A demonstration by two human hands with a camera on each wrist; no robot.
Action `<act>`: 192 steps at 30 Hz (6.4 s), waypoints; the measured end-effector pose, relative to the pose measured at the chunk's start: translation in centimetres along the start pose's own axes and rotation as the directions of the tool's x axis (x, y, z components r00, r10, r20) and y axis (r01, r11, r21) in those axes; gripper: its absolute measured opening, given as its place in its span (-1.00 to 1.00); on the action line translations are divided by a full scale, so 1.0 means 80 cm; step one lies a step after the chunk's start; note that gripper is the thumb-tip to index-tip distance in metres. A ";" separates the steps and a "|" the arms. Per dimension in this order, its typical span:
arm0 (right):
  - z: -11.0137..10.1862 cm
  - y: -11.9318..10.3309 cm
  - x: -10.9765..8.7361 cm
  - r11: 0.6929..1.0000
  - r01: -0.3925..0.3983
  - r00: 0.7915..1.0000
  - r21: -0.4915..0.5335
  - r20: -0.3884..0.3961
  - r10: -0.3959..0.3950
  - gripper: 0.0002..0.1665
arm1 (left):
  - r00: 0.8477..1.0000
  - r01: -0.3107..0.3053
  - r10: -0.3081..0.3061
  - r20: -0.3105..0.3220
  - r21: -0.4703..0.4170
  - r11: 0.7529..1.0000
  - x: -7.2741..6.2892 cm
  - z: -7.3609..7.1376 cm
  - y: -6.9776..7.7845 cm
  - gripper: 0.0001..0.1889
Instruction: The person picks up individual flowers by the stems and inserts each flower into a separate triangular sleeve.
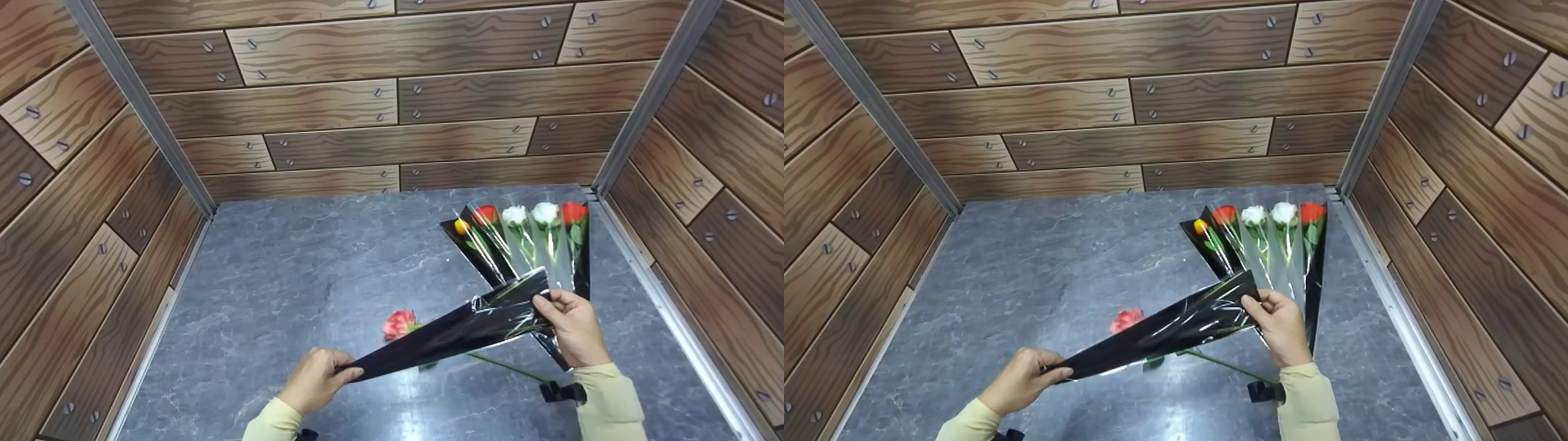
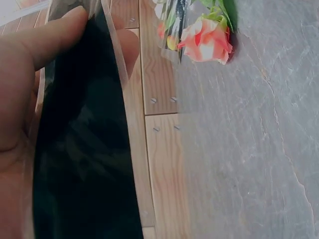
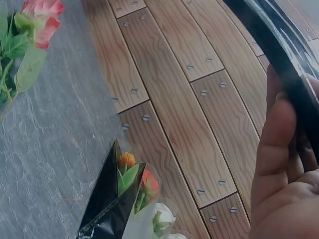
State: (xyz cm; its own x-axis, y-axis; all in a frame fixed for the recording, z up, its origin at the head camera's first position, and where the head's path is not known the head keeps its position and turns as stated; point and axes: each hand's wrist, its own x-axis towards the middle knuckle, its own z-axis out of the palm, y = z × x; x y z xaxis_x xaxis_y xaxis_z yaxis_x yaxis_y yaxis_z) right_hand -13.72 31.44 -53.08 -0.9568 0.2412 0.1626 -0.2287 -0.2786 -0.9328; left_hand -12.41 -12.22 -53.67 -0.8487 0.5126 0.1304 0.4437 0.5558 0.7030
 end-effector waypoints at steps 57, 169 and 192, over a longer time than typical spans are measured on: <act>0.048 -0.001 -0.024 0.995 0.080 0.974 -0.061 0.215 -0.066 -0.71 | 0.905 -0.108 0.196 -0.377 0.242 0.964 0.042 0.063 0.004 -0.73; 0.063 -0.042 0.042 0.974 0.219 0.929 -0.049 -0.294 -0.224 -0.88 | 0.737 -0.047 0.350 -0.579 0.472 0.880 0.039 0.043 -0.040 -0.81; 0.106 -0.017 0.016 1.000 -0.003 0.997 0.022 -0.079 0.005 -0.85 | 0.821 -0.147 0.293 -0.490 0.313 0.938 0.048 0.057 -0.005 -0.90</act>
State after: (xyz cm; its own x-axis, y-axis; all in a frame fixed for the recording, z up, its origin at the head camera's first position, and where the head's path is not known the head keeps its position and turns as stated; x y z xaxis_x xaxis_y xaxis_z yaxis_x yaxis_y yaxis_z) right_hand -16.17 24.28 -48.88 -0.9407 0.3123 0.1325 -0.2298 -0.2995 -0.9260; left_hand -14.53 -7.47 -56.61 -0.7080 0.2628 0.6554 0.6316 0.6508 0.4214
